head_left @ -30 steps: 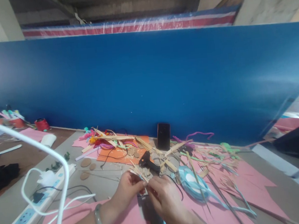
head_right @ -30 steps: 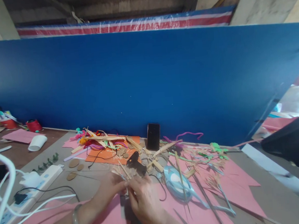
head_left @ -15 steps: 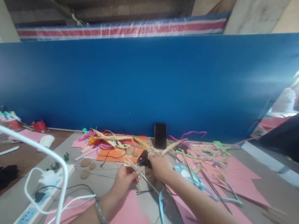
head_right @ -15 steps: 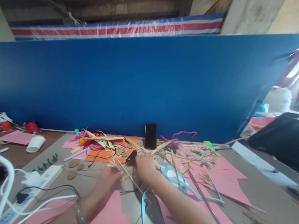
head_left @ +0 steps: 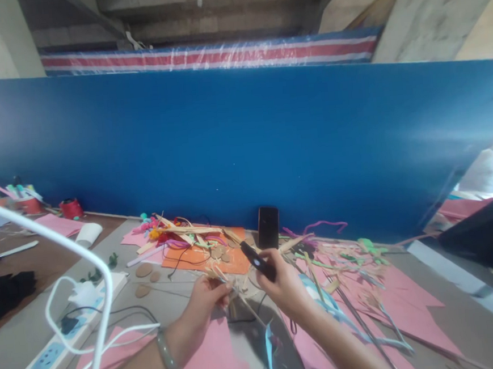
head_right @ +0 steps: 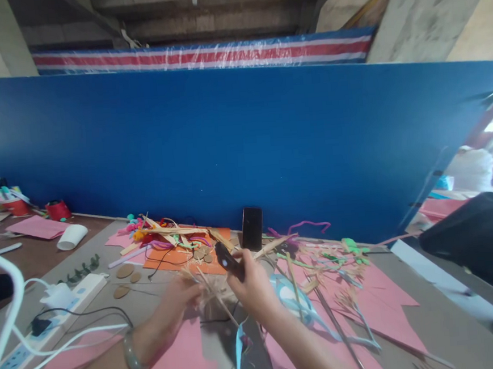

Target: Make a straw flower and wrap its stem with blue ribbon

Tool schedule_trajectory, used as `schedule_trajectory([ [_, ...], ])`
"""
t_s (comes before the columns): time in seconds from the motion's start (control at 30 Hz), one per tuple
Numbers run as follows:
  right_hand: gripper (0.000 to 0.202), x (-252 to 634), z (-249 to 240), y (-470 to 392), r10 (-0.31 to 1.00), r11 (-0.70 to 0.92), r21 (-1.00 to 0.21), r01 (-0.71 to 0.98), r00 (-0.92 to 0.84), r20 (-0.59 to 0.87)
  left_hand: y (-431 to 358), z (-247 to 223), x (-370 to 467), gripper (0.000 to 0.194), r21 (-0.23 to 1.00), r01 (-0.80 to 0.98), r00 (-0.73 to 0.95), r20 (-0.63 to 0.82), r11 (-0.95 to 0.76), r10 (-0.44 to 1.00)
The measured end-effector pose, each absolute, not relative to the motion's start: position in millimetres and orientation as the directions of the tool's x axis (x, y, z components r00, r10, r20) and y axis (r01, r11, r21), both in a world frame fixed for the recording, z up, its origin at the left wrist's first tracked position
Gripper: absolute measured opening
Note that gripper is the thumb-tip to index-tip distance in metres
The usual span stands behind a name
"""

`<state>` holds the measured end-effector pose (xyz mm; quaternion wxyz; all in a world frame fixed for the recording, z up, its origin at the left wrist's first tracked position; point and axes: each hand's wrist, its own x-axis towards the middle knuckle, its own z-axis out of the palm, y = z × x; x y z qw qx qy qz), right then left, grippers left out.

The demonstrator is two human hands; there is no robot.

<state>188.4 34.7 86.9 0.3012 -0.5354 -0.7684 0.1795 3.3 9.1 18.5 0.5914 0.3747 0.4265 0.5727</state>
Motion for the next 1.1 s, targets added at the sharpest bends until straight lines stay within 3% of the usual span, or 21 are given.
schedule_trajectory([
  [0.03,0.015,194,83,28,0.921,0.388,-0.657,0.647,-0.252,0.296,10,17,3,0.031,0.932,-0.358,-0.022,-0.077,0.064,0.997],
  [0.1,0.021,204,72,16,0.926,0.377,-0.747,0.547,-0.251,0.284,12,14,2,0.032,0.933,-0.353,-0.033,-0.082,0.065,0.996],
  [0.3,0.043,215,51,0,0.948,0.156,-0.920,0.358,-0.315,0.038,13,16,-3,0.033,0.942,-0.326,0.005,-0.078,0.075,0.997],
  [0.53,0.032,225,63,10,0.977,0.199,-0.862,0.467,-0.164,0.137,10,20,-3,0.025,0.928,-0.368,-0.032,-0.074,0.057,0.997],
  [0.63,0.031,224,63,8,0.978,0.153,-0.887,0.437,-0.195,0.072,6,23,-2,0.021,0.920,-0.390,-0.012,-0.045,0.037,0.999],
  [0.8,0.035,218,59,-1,0.948,-0.043,-0.961,0.274,-0.293,-0.126,2,26,-4,0.023,0.905,-0.416,0.074,-0.066,0.091,0.995],
  [0.97,0.042,212,56,-6,0.928,-0.149,-0.988,0.047,-0.339,-0.156,-1,26,-3,0.028,0.900,-0.424,0.193,-0.017,0.099,0.981],
  [1.1,0.040,209,53,-8,0.934,-0.196,-0.980,-0.019,-0.310,-0.180,-8,29,3,0.030,0.917,-0.388,0.277,0.018,0.095,0.961],
])
